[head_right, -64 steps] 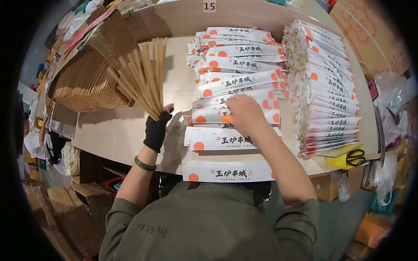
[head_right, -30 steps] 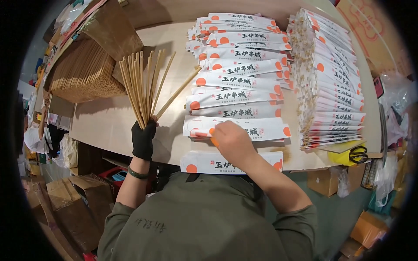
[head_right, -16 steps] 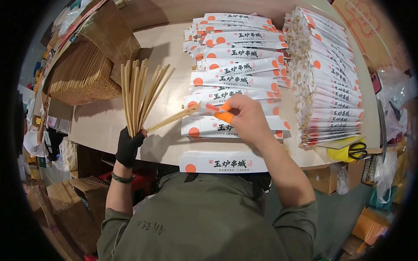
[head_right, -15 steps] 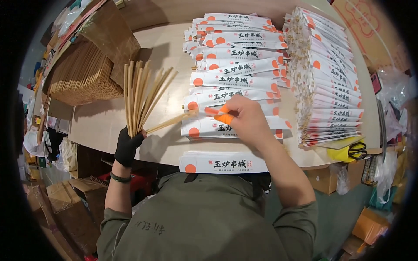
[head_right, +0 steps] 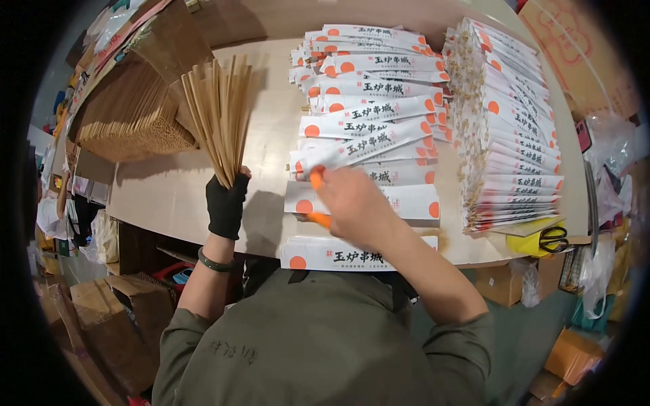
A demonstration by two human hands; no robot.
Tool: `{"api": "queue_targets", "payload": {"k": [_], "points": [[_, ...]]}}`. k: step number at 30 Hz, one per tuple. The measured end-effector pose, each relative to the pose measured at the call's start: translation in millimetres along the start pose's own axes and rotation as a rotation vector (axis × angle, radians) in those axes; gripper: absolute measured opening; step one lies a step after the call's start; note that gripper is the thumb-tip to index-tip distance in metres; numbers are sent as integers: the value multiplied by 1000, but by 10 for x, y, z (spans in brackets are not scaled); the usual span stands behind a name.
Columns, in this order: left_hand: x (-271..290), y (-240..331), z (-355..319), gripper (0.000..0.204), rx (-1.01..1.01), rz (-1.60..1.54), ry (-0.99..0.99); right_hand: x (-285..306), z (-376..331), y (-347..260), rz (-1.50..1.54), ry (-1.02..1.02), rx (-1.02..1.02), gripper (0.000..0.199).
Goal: Packaging thin wooden sticks, likely fan ribs, into white paper sleeves.
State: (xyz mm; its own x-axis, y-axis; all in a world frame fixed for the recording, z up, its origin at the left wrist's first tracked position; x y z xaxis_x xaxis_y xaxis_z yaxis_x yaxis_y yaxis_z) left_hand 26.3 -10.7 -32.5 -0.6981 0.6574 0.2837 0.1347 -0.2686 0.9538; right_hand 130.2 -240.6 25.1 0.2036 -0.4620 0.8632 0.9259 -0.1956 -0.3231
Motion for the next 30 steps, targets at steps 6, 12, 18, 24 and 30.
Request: {"api": "queue_targets", "payload": {"k": [6, 12, 18, 24, 30], "points": [[16, -108, -159, 15, 110, -23, 60, -325, -343, -78, -119, -25, 82, 24], [158, -90, -205, 9, 279, -202, -48, -364, -390, 8, 66, 181, -87, 18], [476, -71, -220, 9, 248, -117, -135, 8, -295, 227, 637, 191, -748, 20], [662, -29, -129, 11, 111, 120, -259, 140, -309, 281, 780, 176, -801, 15], [837, 2, -19, 20, 71, 244, -277, 193, -302, 270, 621, 87, -675, 11]]}}
Point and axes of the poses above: each hand's wrist, its own z-axis towards the middle knuckle, its own x-axis out of the back of the hand, y = z × x, the point moved 2 cm from there along z, towards the middle knuckle, and after that the axes turned 2 degrees about -z, right-handed, at the moved point
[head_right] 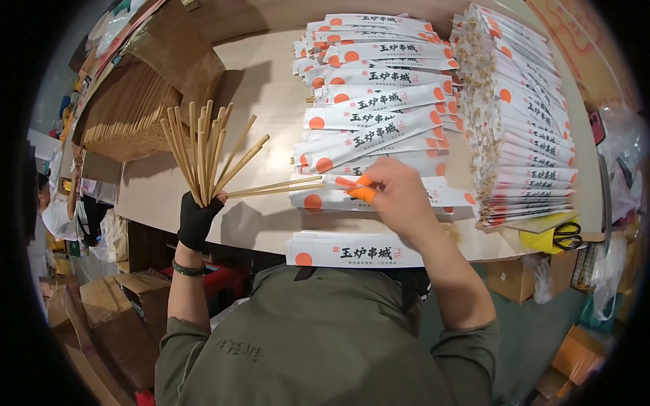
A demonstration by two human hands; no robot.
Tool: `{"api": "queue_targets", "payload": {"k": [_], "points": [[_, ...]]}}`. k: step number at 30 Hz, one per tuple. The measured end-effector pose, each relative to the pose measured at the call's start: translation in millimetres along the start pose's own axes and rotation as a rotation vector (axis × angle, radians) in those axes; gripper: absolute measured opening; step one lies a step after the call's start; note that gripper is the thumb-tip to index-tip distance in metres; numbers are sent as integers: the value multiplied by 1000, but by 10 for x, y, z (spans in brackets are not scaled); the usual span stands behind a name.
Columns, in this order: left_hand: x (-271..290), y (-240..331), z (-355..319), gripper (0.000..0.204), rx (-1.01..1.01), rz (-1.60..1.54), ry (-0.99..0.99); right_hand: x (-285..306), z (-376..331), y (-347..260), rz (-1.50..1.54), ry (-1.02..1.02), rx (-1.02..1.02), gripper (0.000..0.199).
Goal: Packaging thin wooden sticks, likely fan ribs, into white paper sleeves.
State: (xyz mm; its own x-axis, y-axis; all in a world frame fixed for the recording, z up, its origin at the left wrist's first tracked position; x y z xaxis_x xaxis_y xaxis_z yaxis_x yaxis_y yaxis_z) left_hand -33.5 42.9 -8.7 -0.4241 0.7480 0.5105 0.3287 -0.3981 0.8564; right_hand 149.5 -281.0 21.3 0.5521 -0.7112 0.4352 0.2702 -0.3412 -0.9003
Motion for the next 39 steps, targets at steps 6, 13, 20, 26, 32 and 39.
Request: {"api": "queue_targets", "payload": {"k": [6, 13, 20, 26, 32, 39], "points": [[-561, 236, 64, 26, -132, -458, -189, -546, 104, -214, -401, 49, 578, 15], [-813, 119, 279, 23, 51, -617, -8, -386, 171, -255, -595, 238, 619, 21], [-816, 163, 129, 18, 83, -392, 274, -624, -192, 166, -725, -84, 694, 20], [-651, 73, 36, 16, 111, -481, 222, -558, -156, 196, -481, 59, 591, 14], [-443, 73, -52, 14, 96, -458, -15, -141, 119, -11, 55, 121, -12, 16], [-226, 226, -31, 10, 37, -122, -102, 20, 213, -134, 192, 46, -20, 16]]}}
Point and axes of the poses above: each hand's wrist, its own z-axis towards the middle knuckle, its own x-axis out of the back of the hand, y = z × x, the point moved 2 cm from there along z, towards the middle knuckle, and after that the axes turned 2 degrees about -z, right-handed, at the moved point
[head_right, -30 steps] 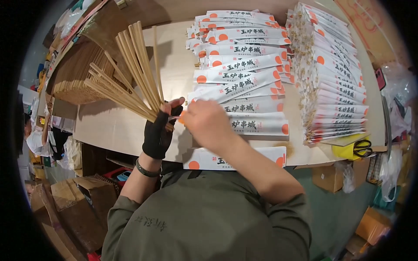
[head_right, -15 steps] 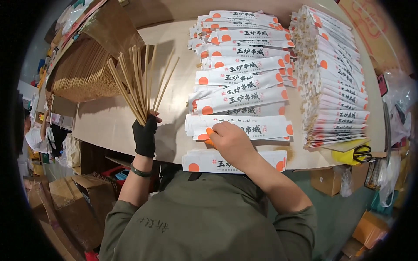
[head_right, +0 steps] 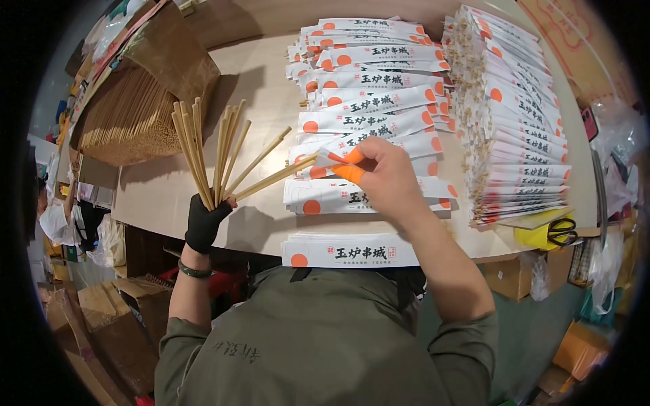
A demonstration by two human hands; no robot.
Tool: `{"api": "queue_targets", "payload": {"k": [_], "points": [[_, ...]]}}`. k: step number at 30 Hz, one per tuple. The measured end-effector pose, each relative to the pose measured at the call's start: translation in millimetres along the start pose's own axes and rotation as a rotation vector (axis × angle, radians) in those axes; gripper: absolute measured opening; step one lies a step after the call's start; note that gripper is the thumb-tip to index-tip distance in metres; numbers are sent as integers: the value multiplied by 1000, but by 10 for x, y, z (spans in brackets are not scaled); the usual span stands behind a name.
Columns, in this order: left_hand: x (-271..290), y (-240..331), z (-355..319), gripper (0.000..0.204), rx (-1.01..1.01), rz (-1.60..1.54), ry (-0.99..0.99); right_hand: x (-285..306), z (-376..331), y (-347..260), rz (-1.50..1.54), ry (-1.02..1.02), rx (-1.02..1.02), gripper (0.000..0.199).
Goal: Packaging thin wooden sticks, likely fan ribs, into white paper sleeves.
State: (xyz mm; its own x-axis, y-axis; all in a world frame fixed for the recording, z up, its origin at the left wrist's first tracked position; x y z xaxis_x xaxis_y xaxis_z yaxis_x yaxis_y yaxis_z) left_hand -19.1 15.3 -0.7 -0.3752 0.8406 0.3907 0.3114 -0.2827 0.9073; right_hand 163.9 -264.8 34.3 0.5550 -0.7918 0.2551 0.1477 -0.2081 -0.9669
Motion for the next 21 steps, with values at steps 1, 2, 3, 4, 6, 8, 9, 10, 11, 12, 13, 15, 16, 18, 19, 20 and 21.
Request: {"api": "queue_targets", "payload": {"k": [1, 2, 3, 4, 6, 8, 9, 10, 11, 12, 13, 15, 16, 18, 19, 20, 21], "points": [[31, -29, 19, 12, -19, -16, -7, 15, -9, -16, -10, -26, 3, 15], [74, -34, 26, 12, -18, -16, -6, 32, -12, -6, -10, -27, 2, 15], [104, -11, 30, 13, -42, 52, -49, 33, -19, -32, -287, -83, 237, 13], [113, 5, 38, 14, -66, 121, -93, 8, -39, -54, -564, -137, 471, 11], [-94, 12, 116, 20, -203, -133, -104, -209, -16, -114, -645, -118, 632, 12], [-632, 223, 130, 36, -133, -579, -107, -558, -2, -179, -713, -102, 800, 15], [-862, 327, 135, 36, -21, -871, -126, -723, -6, -205, -791, -115, 832, 17], [-918, 375, 223, 34, -70, -806, 0, -816, 8, -190, -866, -132, 869, 19], [-867, 349, 305, 32, -112, -778, 29, -713, 112, -150, -820, -97, 833, 18], [-787, 261, 361, 31, -152, -750, 59, -656, 87, -149, -816, -105, 840, 18], [-710, 111, 424, 26, -93, -668, 140, -536, 85, -166, -809, 55, 817, 18], [-528, 78, 405, 19, 20, -306, 225, -390, -15, 48, -794, -80, 770, 22], [-512, 89, 379, 16, 7, -263, 280, -425, -144, 149, -795, -81, 764, 22], [-517, -67, 369, 14, -10, -295, 300, -543, -358, 312, -1028, -232, 829, 24], [-525, -116, 337, 13, -18, -310, 319, -542, -374, 344, -980, -249, 819, 23], [-526, -146, 302, 12, -26, -325, 337, -538, -391, 379, -976, -255, 820, 23], [-530, -157, 264, 12, -23, -324, 341, -525, -403, 409, -923, -236, 792, 22]]}}
Point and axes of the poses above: each hand's wrist, its own z-axis towards the middle knuckle, its own x-axis out of the back of the hand, y = z × x, the point moved 2 cm from there along z, towards the middle knuckle, and after that the axes turned 2 degrees about -z, right-handed, at the moved point
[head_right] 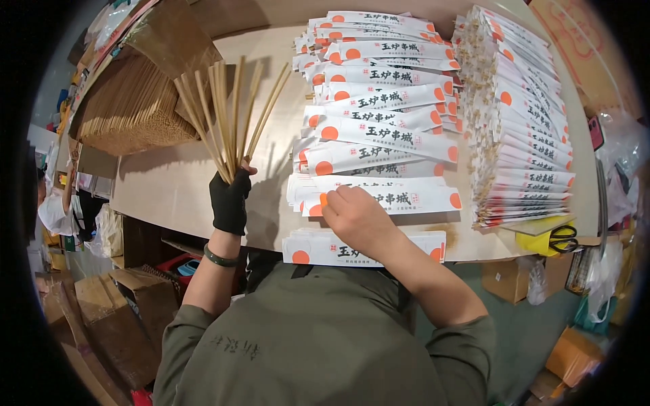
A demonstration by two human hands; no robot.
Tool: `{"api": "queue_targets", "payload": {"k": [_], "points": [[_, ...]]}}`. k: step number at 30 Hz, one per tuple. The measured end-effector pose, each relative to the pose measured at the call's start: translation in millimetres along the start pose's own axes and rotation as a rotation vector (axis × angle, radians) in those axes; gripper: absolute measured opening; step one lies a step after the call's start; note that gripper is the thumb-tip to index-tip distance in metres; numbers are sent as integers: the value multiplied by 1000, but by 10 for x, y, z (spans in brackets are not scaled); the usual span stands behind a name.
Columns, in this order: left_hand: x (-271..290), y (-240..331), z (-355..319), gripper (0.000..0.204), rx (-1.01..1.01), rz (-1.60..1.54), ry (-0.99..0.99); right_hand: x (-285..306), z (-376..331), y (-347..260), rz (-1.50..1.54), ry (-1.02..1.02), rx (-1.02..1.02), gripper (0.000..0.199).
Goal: Packaging thin wooden sticks, likely fan ribs, into white paper sleeves.
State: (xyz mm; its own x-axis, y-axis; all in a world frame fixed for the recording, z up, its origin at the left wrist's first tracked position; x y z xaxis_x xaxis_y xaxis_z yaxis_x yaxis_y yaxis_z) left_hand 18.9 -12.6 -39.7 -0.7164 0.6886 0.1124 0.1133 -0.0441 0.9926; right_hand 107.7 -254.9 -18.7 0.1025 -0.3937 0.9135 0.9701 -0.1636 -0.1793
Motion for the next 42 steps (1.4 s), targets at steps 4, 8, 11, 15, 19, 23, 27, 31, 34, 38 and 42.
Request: {"api": "queue_targets", "payload": {"k": [4, 8, 11, 15, 19, 23, 27, 31, 34, 38, 42], "points": [[41, 39, -81, 15, 85, -17, 18, 28, -27, 3, 137, 99, -135, 17], [205, 44, -125, 14, 123, -22, -112, 125, 20, 102, 265, 165, -224, 12], [330, 42, -142, 15, 179, -60, -208, 319, 81, 284, 457, 248, -545, 14], [450, 134, -131, 16, 187, 37, -366, 503, 143, 415, 842, 275, -830, 19], [522, 208, -76, 17, 188, 102, -448, 520, 122, 431, 952, 236, -754, 16], [616, 232, -1, 14, 242, 200, -523, 620, 122, 411, 605, 50, -568, 18], [424, 380, -58, 13, 118, 214, -506, 512, 233, 301, 133, 244, -224, 22], [548, 375, 36, 13, 173, 96, -383, 596, 221, 404, 335, 348, -536, 21], [587, 301, 36, 15, 244, 42, -380, 642, 188, 443, 574, 303, -761, 21], [562, 279, -13, 19, 205, 49, -443, 603, 206, 447, 830, 206, -824, 21], [543, 300, -10, 23, 170, 122, -465, 582, 224, 459, 866, 174, -866, 21]]}}
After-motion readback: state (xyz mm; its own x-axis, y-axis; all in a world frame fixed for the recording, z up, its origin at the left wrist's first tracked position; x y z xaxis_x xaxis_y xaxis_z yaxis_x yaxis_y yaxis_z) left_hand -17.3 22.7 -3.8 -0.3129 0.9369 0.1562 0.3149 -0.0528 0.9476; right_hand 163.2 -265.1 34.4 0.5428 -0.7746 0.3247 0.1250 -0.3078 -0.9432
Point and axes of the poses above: each hand's wrist, its own z-axis towards the middle knuckle, its own x-axis out of the back of the hand, y = z × x, the point moved 2 cm from there along z, towards the middle knuckle, and after that the axes turned 2 degrees about -z, right-handed, at the moved point
